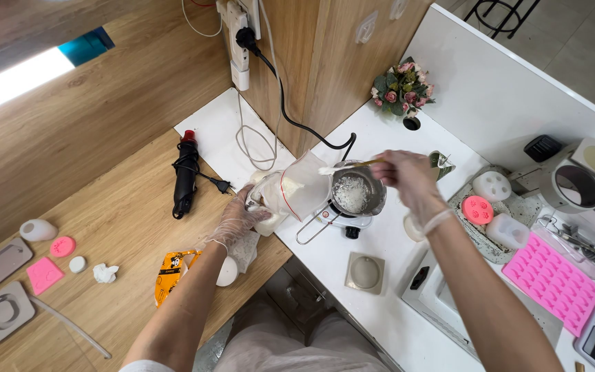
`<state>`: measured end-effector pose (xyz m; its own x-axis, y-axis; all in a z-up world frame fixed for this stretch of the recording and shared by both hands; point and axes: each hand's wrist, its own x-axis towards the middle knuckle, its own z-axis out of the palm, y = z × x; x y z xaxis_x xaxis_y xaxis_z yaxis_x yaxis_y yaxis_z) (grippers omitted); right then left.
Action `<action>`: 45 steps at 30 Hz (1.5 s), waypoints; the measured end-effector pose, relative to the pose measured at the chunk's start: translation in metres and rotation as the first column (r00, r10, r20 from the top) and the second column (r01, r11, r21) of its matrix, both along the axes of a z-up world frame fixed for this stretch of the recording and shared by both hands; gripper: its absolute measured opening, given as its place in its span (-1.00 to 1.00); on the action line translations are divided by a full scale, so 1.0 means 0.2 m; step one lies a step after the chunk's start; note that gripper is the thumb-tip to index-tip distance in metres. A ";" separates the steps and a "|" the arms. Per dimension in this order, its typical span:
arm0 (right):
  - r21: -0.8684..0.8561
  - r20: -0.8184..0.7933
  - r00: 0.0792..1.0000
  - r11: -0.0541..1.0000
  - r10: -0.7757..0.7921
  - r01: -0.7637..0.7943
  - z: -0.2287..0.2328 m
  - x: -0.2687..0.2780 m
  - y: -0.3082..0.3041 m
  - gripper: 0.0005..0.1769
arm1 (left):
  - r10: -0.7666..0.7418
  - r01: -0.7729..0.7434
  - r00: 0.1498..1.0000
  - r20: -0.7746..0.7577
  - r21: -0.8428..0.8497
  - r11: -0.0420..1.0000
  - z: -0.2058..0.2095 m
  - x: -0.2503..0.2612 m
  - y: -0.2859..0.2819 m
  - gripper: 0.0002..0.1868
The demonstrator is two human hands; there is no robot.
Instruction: Preparing wax flakes in a melting pot for candle making.
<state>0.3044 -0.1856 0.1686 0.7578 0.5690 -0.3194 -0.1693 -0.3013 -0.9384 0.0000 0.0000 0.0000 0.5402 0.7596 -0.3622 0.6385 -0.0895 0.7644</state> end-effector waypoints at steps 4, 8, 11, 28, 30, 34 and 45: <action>0.034 0.060 0.995 0.996 -0.081 0.079 0.00 0.07 -0.18 -0.84 | 0.011 -0.011 1.000 -0.001 -0.009 1.000 0.02 0.00 -0.01 0.05; 0.101 0.445 0.894 0.990 0.043 -0.098 -0.24 -0.04 -0.35 -0.81 | 0.006 -0.006 1.000 -0.022 0.008 1.000 0.04 0.00 -0.01 0.03; 0.057 0.630 0.774 0.990 0.063 -0.127 -0.23 -0.17 -0.43 -0.79 | -0.012 0.014 0.999 -0.049 0.027 1.000 0.04 0.00 -0.01 0.03; -0.222 0.876 0.405 0.964 0.262 -0.144 -0.31 -0.20 -0.38 -0.88 | 0.108 -0.117 0.986 0.124 0.068 0.991 0.69 -0.06 -0.39 0.05; -0.192 0.828 0.500 0.966 0.253 -0.171 -0.31 -0.22 -0.39 -0.87 | 0.062 -0.095 0.977 0.204 0.156 0.983 0.71 -0.04 -0.40 0.07; -0.240 0.857 0.437 0.962 0.273 -0.129 -0.41 -0.09 -0.41 -0.87 | -0.188 0.141 0.980 0.060 0.455 0.879 0.90 0.06 -0.35 -0.10; -0.252 0.845 0.438 0.951 0.306 -0.179 -0.36 -0.14 -0.37 -0.83 | -0.379 0.273 0.916 0.134 0.484 0.831 0.89 0.12 -0.24 -0.23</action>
